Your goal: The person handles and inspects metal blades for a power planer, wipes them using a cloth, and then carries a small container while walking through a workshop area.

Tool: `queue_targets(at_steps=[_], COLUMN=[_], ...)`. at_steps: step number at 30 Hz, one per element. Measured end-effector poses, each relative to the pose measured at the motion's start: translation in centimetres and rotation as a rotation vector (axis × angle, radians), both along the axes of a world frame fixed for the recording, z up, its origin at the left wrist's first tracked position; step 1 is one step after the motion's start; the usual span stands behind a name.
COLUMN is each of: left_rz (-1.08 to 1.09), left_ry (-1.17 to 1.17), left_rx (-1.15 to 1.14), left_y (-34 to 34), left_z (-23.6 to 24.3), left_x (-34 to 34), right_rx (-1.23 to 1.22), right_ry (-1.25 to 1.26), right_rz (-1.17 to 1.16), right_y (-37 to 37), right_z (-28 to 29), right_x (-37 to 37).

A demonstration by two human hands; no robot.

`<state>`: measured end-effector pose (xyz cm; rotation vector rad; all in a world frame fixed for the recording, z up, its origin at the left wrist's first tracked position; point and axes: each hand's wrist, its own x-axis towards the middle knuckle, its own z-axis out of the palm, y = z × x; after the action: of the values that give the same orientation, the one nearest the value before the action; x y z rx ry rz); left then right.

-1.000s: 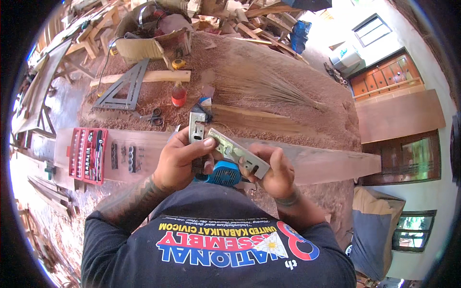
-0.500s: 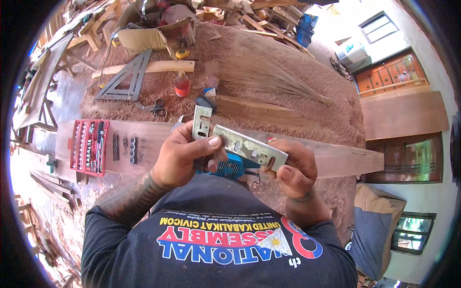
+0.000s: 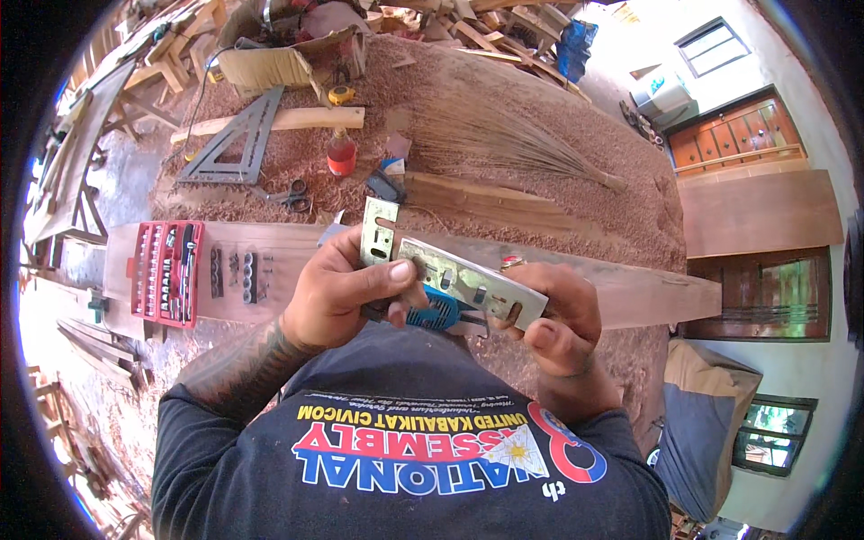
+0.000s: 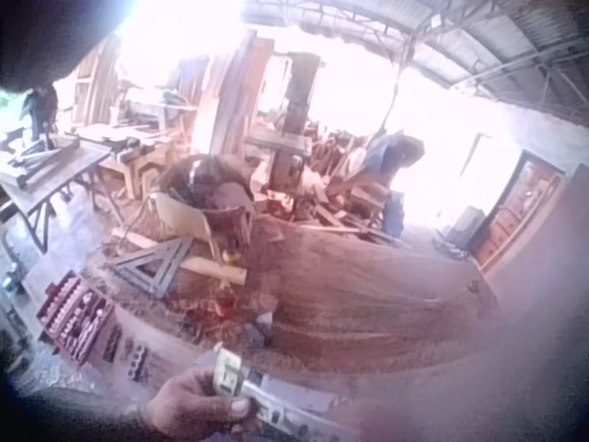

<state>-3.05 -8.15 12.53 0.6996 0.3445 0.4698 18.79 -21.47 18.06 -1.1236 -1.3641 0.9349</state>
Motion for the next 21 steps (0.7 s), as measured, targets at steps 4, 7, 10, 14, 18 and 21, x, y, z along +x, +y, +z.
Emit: queue_targets(at_steps=[4,7,10,14,18,21], left_rz=[-0.008,-0.011,-0.025,-0.039,-0.046,-0.057], left_ry=[0.029,0.004,0.001,0.016,0.12,0.201], left_rx=[0.005,0.026,0.041,0.04,0.016,-0.027], left_y=[0.0,-0.1,0.0,0.0,-0.3,-1.1], left_z=[0.3,0.3,0.2,0.0,-1.4,-1.3], left_x=[-0.1,-0.2,-0.2,-0.2,0.5,1.3], right_rx=[-0.012,-0.038,-0.046,-0.074,0.065,0.045], right_ry=[0.026,0.056,0.246,0.302,0.137,-0.058], right_rz=[-0.009,0.014,-0.104,-0.051,-0.048,-0.091], right_y=[-0.2,-0.5,-0.4,-0.4,0.2,0.5], right_z=[0.2,0.1,-0.3,0.1,-0.8,-0.8], right_x=[-0.2,-0.4,-1.1,-0.9,-1.1,-1.1])
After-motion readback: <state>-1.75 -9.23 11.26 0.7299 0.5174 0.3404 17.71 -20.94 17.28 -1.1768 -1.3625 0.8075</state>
